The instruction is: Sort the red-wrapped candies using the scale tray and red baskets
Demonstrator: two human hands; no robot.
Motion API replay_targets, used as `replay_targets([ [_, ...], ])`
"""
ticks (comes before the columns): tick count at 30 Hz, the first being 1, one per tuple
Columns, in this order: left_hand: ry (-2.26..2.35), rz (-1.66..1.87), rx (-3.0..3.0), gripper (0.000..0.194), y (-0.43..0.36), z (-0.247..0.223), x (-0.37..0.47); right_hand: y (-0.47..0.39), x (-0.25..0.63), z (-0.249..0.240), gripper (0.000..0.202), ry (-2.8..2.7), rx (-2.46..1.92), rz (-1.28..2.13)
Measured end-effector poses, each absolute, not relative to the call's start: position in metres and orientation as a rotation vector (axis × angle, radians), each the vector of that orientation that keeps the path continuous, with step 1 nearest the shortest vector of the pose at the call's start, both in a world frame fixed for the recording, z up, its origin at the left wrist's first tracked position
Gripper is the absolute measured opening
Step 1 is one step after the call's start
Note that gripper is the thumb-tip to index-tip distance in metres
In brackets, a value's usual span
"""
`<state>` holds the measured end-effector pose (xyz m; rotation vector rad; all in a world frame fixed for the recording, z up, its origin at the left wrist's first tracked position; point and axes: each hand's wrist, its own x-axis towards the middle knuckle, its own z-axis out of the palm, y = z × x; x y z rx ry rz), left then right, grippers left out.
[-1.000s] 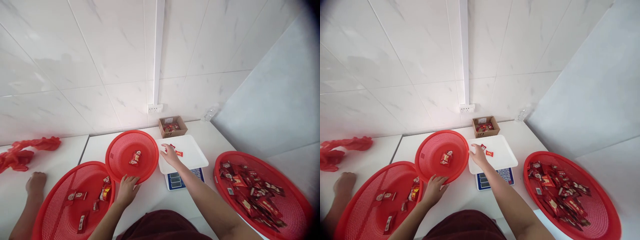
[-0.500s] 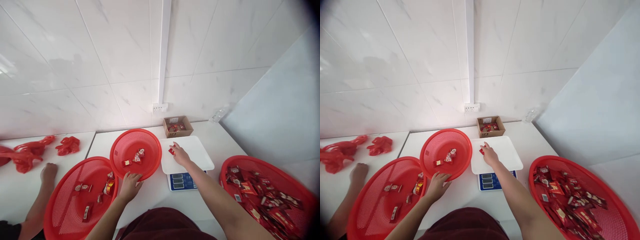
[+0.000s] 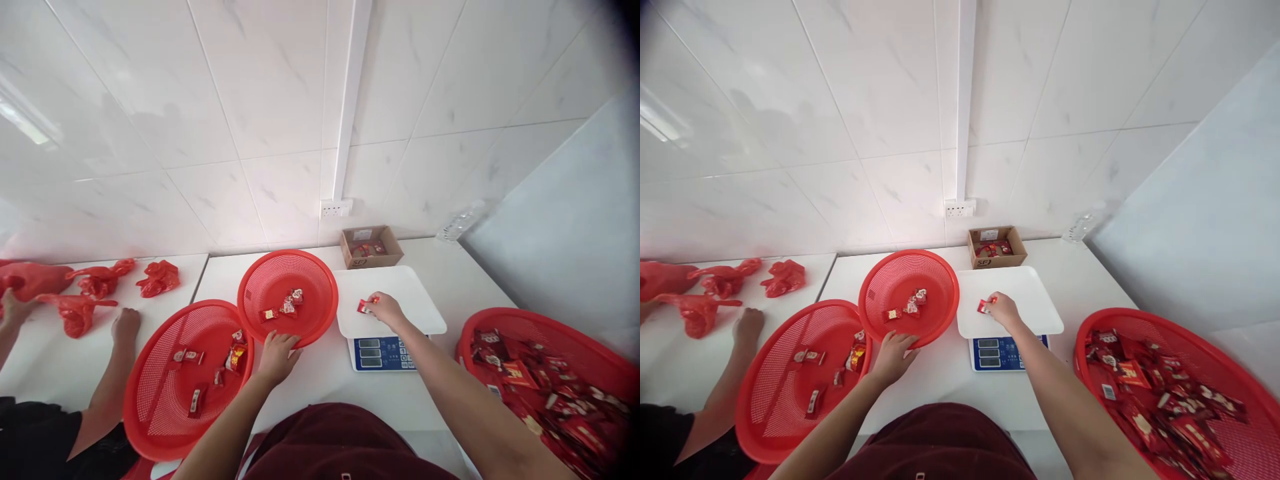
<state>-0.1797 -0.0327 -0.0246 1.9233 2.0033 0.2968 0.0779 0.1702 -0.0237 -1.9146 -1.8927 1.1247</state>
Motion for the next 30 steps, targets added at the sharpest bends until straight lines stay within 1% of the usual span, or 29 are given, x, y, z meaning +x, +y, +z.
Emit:
replay_targets([
  [3, 1.992, 0.269, 1.934, 0.029, -0.032, -0.024, -0.18, 0.151, 0.049, -0.005, 0.011, -1.596, -1.629, 1.452],
  [5, 1.988, 0.239, 1.936, 0.03, -0.032, -0.022, -0.18, 0.138, 0.024, 0.006, 0.019, -1.516, -1.454, 1.568],
  [6, 1.987, 0.221, 1.935, 0.03, -0.031, -0.022, -0.18, 0.132, 0.012, 0.01, 0.026, -1.49, -1.381, 1.614],
  [9, 1.981, 0.18, 1.942, 0.031, -0.03, -0.02, -0.181, 0.116, -0.017, 0.013, 0.058, -1.483, -1.207, 1.687],
  [11, 1.977, 0.162, 1.962, 0.032, -0.03, -0.021, -0.183, 0.107, -0.026, 0.009, 0.066, -1.55, -1.168, 1.691],
  [13, 1.975, 0.142, 1.998, 0.032, -0.029, -0.022, -0.187, 0.099, -0.024, 0.001, 0.062, -1.611, -1.209, 1.669],
  [15, 1.975, 0.117, 2.048, 0.033, -0.028, -0.023, -0.192, 0.092, -0.011, -0.007, 0.053, -1.612, -1.279, 1.639],
  [18, 1.983, 0.077, 2.116, 0.038, -0.021, -0.027, -0.203, 0.08, 0.027, -0.018, 0.037, -1.522, -1.366, 1.592],
  [20, 1.983, 0.059, 2.143, 0.04, -0.013, -0.03, -0.211, 0.071, 0.063, -0.023, 0.032, -1.454, -1.45, 1.491],
  [24, 1.991, 0.087, 2.174, 0.038, 0.0, -0.038, -0.224, 0.053, 0.151, -0.027, 0.03, -1.375, -1.691, 1.136],
  [27, 2.039, 0.099, 2.14, 0.039, 0.001, -0.04, -0.223, 0.045, 0.218, -0.025, 0.03, -1.39, -1.978, 0.835],
  [30, 2.134, 0.197, 2.097, 0.044, -0.003, -0.037, -0.206, 0.042, 0.274, -0.027, 0.036, -1.439, -2.275, 0.702],
])
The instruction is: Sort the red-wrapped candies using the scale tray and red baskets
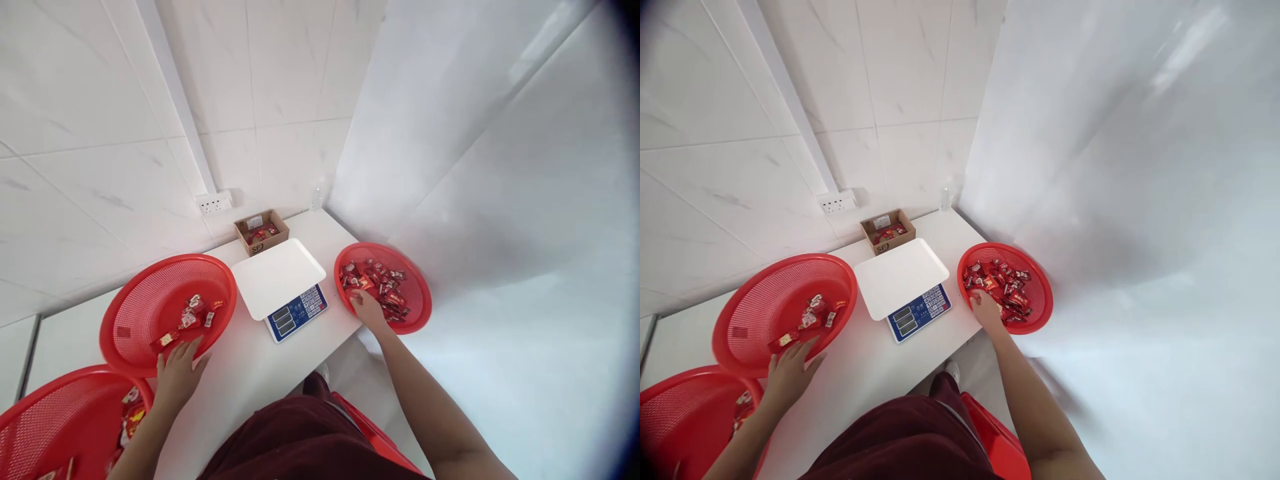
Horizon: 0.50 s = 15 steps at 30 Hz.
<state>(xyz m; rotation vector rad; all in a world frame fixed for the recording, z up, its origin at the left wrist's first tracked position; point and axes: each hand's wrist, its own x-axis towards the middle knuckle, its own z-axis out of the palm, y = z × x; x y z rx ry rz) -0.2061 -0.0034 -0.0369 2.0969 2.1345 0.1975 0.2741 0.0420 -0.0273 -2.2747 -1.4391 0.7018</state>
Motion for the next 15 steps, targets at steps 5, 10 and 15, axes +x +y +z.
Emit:
replay_targets([
  [5, 2.245, 0.489, 2.061, 0.045, -0.005, -0.027, -0.142, 0.047, 0.327, -0.049, 0.047, -1.561, -2.336, 0.845],
  [10, 2.051, 0.584, 2.104, 0.037, 0.005, -0.024, -0.06, 0.062, 0.345, -0.073, 0.085, -1.837, -2.581, 0.865],
  [15, 1.908, 0.511, 2.109, 0.033, 0.012, -0.022, 0.01, 0.074, 0.368, -0.083, 0.088, -2.002, -2.524, 0.829],
])
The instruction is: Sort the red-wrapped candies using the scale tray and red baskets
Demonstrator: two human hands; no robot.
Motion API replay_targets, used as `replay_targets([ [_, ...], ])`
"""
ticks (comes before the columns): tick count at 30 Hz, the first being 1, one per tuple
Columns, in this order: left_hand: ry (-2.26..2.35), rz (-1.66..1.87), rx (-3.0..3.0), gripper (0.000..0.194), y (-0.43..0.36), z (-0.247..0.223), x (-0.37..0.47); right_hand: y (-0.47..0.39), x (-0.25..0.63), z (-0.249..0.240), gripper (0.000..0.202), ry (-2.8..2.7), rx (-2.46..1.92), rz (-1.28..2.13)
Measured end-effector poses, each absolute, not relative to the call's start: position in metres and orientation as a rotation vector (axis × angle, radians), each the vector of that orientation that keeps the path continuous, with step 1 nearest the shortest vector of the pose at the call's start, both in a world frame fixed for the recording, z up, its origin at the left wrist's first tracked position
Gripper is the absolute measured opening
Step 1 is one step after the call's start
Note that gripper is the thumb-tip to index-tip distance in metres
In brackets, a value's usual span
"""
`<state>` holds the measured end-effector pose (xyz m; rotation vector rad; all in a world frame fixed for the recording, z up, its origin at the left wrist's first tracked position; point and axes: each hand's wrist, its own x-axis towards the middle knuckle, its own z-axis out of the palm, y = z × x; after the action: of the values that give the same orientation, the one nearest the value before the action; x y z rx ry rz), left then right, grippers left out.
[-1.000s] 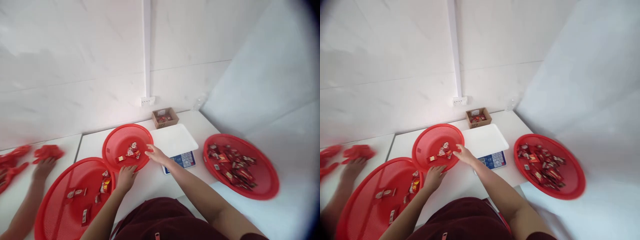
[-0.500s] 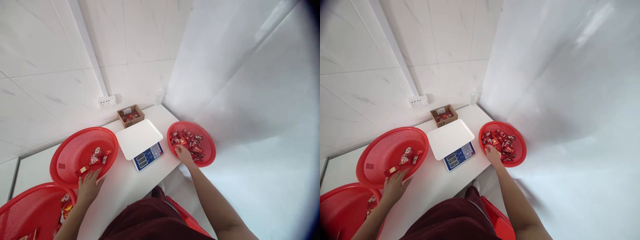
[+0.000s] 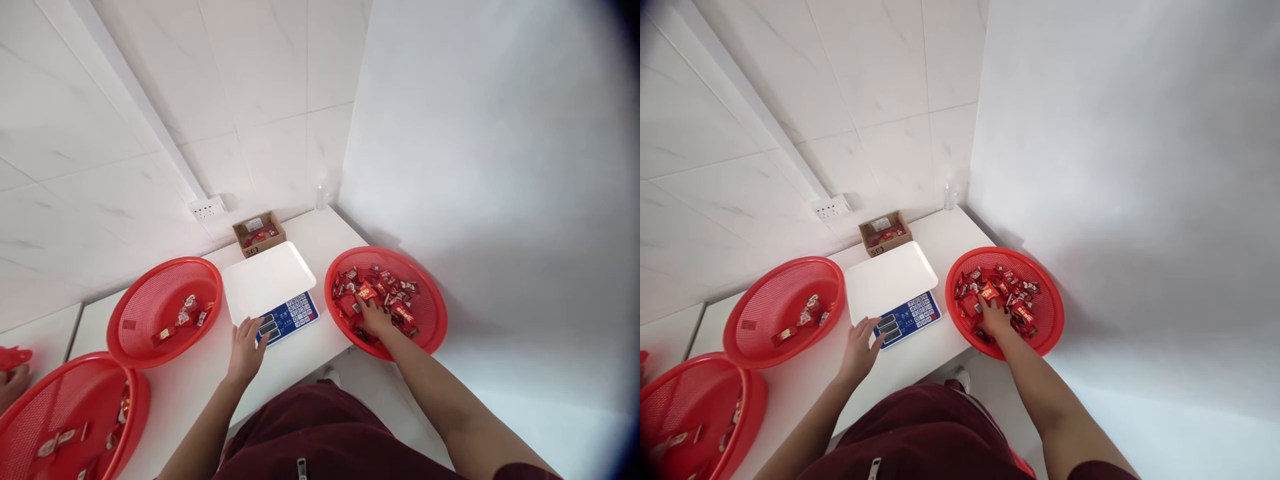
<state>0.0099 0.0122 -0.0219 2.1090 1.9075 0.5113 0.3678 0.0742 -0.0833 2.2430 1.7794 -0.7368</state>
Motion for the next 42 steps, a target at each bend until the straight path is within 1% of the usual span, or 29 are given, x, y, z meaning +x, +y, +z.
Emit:
replay_targets([
  [2, 1.889, 0.512, 2.09, 0.033, 0.012, -0.022, 0.026, 0.078, 0.382, -0.086, 0.077, 1.901, 2.26, -0.751],
  [4, 1.861, 0.513, 2.081, 0.033, 0.009, -0.024, 0.034, 0.081, 0.395, -0.089, 0.064, 1.96, 2.359, -0.882],
  [6, 1.828, 0.51, 2.08, 0.032, 0.005, -0.026, 0.034, 0.083, 0.406, -0.09, 0.049, 1.933, 2.54, -1.126],
  [8, 1.805, 0.509, 2.073, 0.031, 0.003, -0.027, 0.028, 0.083, 0.412, -0.089, 0.04, 1.801, 2.744, -1.461],
  [11, 1.78, 0.508, 2.02, 0.029, 0.003, -0.024, 0.019, 0.081, 0.412, -0.08, 0.042, 1.426, 2.99, -2.007],
  [14, 1.728, 0.506, 1.905, 0.031, 0.01, -0.016, 0.018, 0.08, 0.403, -0.062, 0.047, 1.062, 3.158, -2.379],
  [17, 1.615, 0.507, 1.747, 0.034, 0.019, -0.006, 0.03, 0.079, 0.388, -0.037, 0.048, 0.978, 3.063, -2.736],
  [19, 1.478, 0.512, 1.613, 0.038, 0.025, 0.001, 0.043, 0.075, 0.37, -0.019, 0.048, 1.037, 2.817, -2.997],
  [21, 1.322, 0.522, 1.439, 0.042, 0.029, 0.009, 0.058, 0.068, 0.345, -0.004, 0.047, 1.1, 2.533, -3.16],
  [25, 1.114, 0.505, 0.898, 0.059, 0.035, 0.026, 0.077, 0.051, 0.281, 0.013, 0.041, 1.191, 1.852, -3.264],
  [26, 1.096, 0.499, 0.777, 0.06, 0.036, 0.028, 0.077, 0.048, 0.266, 0.013, 0.041, 1.207, 1.72, -3.254],
  [28, 1.101, 0.521, 0.619, 0.051, 0.038, 0.031, 0.072, 0.042, 0.242, 0.012, 0.043, 1.196, 1.591, -3.235],
  [30, 1.141, 0.587, 0.546, 0.037, 0.041, 0.031, 0.061, 0.038, 0.225, 0.008, 0.048, 1.082, 1.59, -3.262],
  [32, 1.174, 0.659, 0.517, 0.031, 0.047, 0.03, 0.048, 0.035, 0.216, 0.003, 0.052, 0.903, 1.617, -3.307],
  [34, 1.192, 0.729, 0.517, 0.028, 0.058, 0.03, 0.036, 0.033, 0.212, -0.001, 0.051, 0.719, 1.682, -3.335],
  [36, 1.187, 0.808, 0.539, 0.025, 0.073, 0.031, 0.027, 0.031, 0.21, -0.005, 0.044, 0.559, 1.755, -3.355],
  [39, 1.171, 0.905, 0.523, 0.027, 0.097, 0.03, 0.015, 0.029, 0.208, -0.008, 0.034, 0.363, 1.819, -3.403],
  [42, 1.255, 0.879, 0.41, 0.036, 0.105, 0.022, 0.007, 0.03, 0.207, -0.009, 0.029, 0.258, 1.869, -3.438],
])
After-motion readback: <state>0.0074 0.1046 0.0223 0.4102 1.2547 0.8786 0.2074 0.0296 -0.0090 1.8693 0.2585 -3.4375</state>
